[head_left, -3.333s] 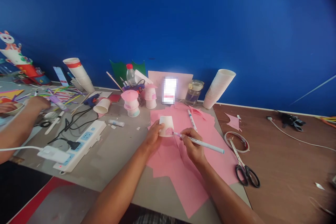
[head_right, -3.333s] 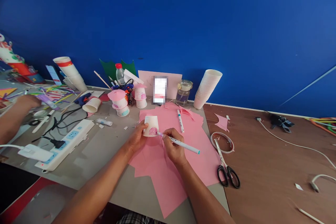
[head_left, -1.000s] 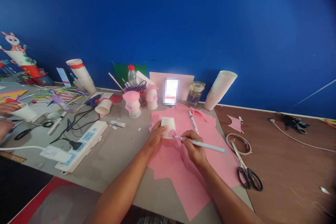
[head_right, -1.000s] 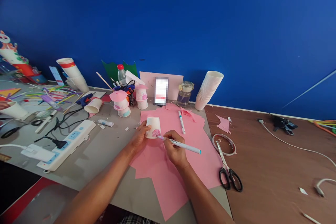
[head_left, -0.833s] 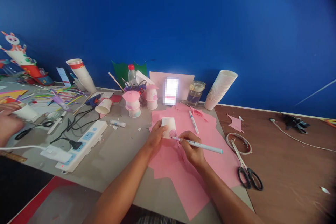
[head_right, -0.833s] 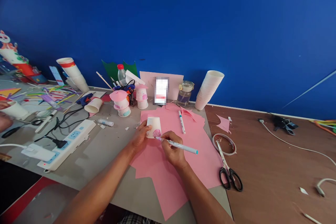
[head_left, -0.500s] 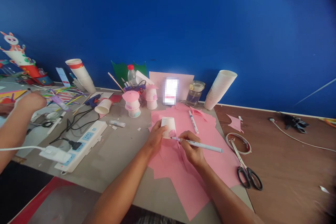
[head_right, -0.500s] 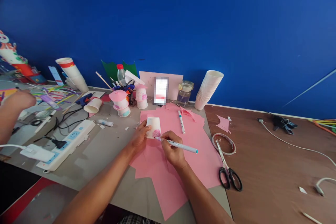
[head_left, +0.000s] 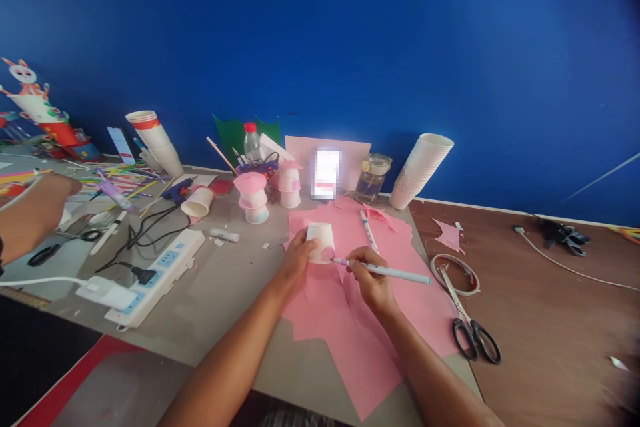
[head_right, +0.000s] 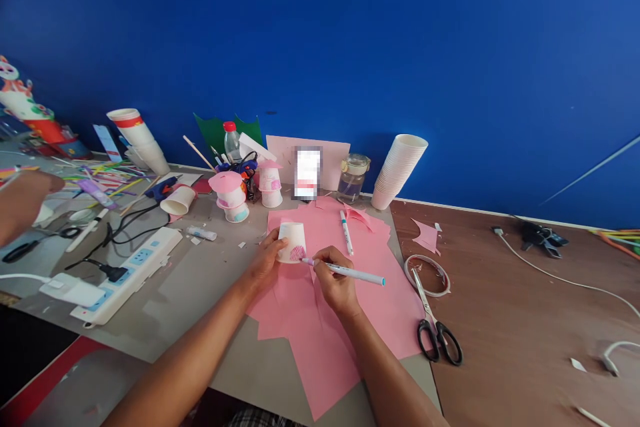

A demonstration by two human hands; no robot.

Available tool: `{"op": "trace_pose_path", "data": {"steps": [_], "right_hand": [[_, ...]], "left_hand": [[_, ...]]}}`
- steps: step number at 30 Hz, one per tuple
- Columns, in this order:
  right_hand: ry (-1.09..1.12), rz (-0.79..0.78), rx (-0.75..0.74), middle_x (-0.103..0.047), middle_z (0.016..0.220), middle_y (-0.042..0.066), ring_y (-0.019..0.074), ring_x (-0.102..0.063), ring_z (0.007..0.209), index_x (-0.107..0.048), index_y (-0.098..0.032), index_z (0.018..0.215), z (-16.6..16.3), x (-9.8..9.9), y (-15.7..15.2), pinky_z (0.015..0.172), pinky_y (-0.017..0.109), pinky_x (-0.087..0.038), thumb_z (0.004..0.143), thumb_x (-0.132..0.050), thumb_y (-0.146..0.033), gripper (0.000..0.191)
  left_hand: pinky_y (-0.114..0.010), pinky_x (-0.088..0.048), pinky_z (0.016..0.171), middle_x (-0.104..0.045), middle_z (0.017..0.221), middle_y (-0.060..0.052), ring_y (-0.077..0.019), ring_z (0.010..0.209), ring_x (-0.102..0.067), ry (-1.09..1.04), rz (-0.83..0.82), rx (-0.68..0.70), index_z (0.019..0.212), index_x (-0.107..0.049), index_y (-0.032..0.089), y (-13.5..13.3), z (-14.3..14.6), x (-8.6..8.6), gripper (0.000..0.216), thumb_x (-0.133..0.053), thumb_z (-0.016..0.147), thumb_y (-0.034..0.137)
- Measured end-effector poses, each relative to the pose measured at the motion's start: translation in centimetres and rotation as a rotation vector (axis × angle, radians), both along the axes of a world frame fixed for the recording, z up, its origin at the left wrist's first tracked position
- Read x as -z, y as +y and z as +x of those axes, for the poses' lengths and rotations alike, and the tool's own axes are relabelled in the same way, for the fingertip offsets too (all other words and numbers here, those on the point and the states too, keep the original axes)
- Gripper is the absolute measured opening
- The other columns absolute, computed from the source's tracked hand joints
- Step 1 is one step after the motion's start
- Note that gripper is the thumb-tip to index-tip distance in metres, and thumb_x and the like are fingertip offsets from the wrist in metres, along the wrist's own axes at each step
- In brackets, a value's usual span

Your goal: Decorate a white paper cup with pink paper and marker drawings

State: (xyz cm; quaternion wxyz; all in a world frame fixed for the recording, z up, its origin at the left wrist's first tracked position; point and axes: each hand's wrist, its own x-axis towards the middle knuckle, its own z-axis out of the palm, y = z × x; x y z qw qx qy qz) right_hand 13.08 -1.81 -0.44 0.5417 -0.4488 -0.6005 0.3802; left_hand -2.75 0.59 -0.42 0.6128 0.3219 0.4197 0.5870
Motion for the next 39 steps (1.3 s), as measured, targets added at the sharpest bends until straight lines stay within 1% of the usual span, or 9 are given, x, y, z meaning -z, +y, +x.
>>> {"op": "trace_pose_path", "data": {"steps": [6,10,12,18,21,24,29,34,39], "right_hand": [[-0.002,0.011,-0.043,-0.055,0.055,-0.001,0.0139,-0.047,0.052,-0.057,-0.021,0.065,-0.15,-0.15,-0.01,0.048,0.026,-0.037,0.074,-0.054,-0.026,0.011],[0.032,-0.017,0.008,-0.053,0.053,-0.002,0.0136,-0.045,0.051,-0.055,-0.021,0.062,0.14,-0.16,0.22,0.048,0.026,-0.036,0.073,-0.053,-0.026,0.012],[0.040,-0.024,0.010,-0.053,0.052,-0.002,0.0134,-0.045,0.050,-0.054,-0.021,0.061,0.15,-0.16,0.23,0.048,0.026,-0.036,0.073,-0.053,-0.026,0.012],[0.058,-0.044,-0.059,-0.055,0.054,-0.002,0.0127,-0.045,0.049,-0.058,-0.020,0.064,-0.37,-0.10,-0.09,0.047,0.025,-0.035,0.072,-0.055,-0.026,0.011],[0.119,-0.052,-0.032,-0.055,0.054,-0.002,0.0125,-0.045,0.049,-0.058,-0.020,0.065,-0.11,0.09,0.12,0.046,0.025,-0.035,0.074,-0.055,-0.026,0.011],[0.160,-0.037,0.021,-0.056,0.057,-0.002,0.0125,-0.046,0.050,-0.058,-0.020,0.067,0.21,0.18,0.29,0.048,0.025,-0.037,0.076,-0.055,-0.026,0.011],[0.083,0.019,0.017,-0.058,0.060,-0.001,0.0128,-0.046,0.052,-0.060,-0.021,0.071,-0.05,-0.17,-0.03,0.049,0.026,-0.038,0.077,-0.055,-0.027,0.010],[0.056,0.000,-0.014,-0.055,0.056,-0.002,0.0130,-0.046,0.051,-0.057,-0.021,0.066,-0.04,-0.25,-0.07,0.048,0.025,-0.037,0.076,-0.054,-0.025,0.011],[0.083,0.017,0.033,-0.057,0.060,-0.001,0.0133,-0.047,0.053,-0.060,-0.021,0.070,0.12,-0.36,0.04,0.050,0.026,-0.038,0.078,-0.055,-0.027,0.011]], "left_hand": [[-0.027,-0.042,0.065,-0.063,0.084,-0.002,-0.0146,0.072,-0.055,0.031,-0.004,0.003,0.100,-0.063,0.016,-0.08,0.07,-0.07,0.037,-0.068,0.065,0.028],[-0.026,-0.041,0.064,-0.062,0.082,-0.001,-0.0138,0.071,-0.054,0.039,0.005,-0.001,0.097,-0.063,0.016,0.09,-0.04,0.14,0.034,-0.068,0.066,0.028],[-0.026,-0.040,0.063,-0.061,0.081,-0.001,-0.0136,0.070,-0.054,0.035,0.010,-0.005,0.096,-0.063,0.016,0.06,-0.05,0.01,0.033,-0.068,0.066,0.028],[-0.026,-0.041,0.062,-0.063,0.084,-0.002,-0.0140,0.070,-0.054,0.072,-0.012,0.007,0.098,-0.064,0.016,-0.29,0.08,-0.42,0.035,-0.068,0.066,0.028],[-0.025,-0.041,0.062,-0.062,0.083,-0.002,-0.0138,0.071,-0.054,0.071,-0.004,0.005,0.098,-0.065,0.016,-0.16,0.08,-0.16,0.035,-0.069,0.066,0.028],[-0.025,-0.041,0.062,-0.063,0.087,-0.003,-0.0139,0.072,-0.055,0.053,-0.001,0.008,0.100,-0.064,0.016,-0.01,0.04,0.07,0.037,-0.070,0.066,0.029],[-0.027,-0.043,0.065,-0.064,0.089,-0.003,-0.0158,0.074,-0.058,0.050,0.002,0.054,0.102,-0.064,0.017,-0.11,-0.05,0.02,0.038,-0.070,0.067,0.031],[-0.026,-0.042,0.064,-0.064,0.087,-0.003,-0.0141,0.072,-0.056,0.064,0.027,0.047,0.100,-0.064,0.016,-0.04,-0.19,0.15,0.034,-0.069,0.069,0.030],[-0.026,-0.042,0.064,-0.064,0.086,-0.003,-0.0153,0.073,-0.057,0.051,0.009,0.065,0.100,-0.064,0.016,0.05,-0.17,0.12,0.037,-0.070,0.067,0.032]]}}
